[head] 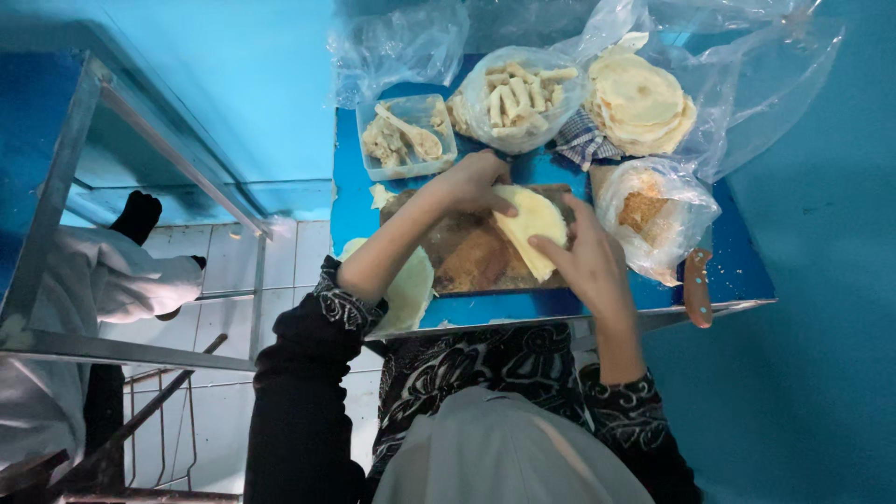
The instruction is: The person places round flat cakes on a small cutting board and slices them with a knife, then peels the outer layer off each piece by hand and stacks the peeled pieces on the table. They work through several cakes one at a time, setting peeled pieces aside and discarding scraps.
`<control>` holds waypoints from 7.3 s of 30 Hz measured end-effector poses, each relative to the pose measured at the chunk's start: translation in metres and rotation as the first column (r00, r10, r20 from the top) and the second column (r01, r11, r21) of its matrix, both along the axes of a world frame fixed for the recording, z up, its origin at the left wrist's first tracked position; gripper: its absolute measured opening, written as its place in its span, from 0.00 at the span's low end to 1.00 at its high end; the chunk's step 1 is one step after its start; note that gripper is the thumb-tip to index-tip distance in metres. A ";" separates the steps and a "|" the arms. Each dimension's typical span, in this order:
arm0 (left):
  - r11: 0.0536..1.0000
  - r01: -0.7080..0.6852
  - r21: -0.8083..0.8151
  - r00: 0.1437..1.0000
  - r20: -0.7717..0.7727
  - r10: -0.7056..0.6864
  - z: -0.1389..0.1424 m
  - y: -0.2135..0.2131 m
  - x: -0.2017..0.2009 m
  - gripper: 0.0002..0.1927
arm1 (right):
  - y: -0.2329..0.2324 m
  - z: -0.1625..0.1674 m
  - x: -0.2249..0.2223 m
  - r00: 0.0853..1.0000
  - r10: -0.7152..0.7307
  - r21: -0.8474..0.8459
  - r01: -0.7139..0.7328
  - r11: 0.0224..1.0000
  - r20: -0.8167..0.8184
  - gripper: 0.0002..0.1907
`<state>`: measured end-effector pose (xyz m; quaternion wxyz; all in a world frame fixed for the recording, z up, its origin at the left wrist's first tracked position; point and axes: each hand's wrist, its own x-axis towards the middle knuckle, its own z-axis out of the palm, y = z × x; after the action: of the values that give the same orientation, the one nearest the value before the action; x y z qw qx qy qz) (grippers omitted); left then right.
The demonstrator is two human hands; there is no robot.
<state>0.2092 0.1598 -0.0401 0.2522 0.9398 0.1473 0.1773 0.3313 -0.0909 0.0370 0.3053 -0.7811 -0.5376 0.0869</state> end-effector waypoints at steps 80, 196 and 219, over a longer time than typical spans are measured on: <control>0.939 -0.342 0.044 0.939 0.051 0.340 0.077 -0.151 -0.122 0.45 | -0.124 0.015 -0.070 0.982 0.184 0.240 -0.169 0.956 -0.038 0.28; 0.993 0.117 0.017 0.990 -0.084 -0.115 0.176 -0.091 -0.121 0.24 | -0.121 -0.021 -0.115 0.988 0.146 0.029 -0.145 0.989 -0.051 0.30; 0.901 0.254 0.353 0.846 -0.533 -0.029 0.133 -0.101 -0.072 0.41 | -0.100 0.021 -0.102 0.971 0.206 0.073 -0.198 0.977 -0.118 0.31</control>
<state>0.1369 0.0589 0.0927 0.0133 0.9925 0.0974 -0.0731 0.2291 -0.1913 0.0582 0.3515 -0.7058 -0.5965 0.1502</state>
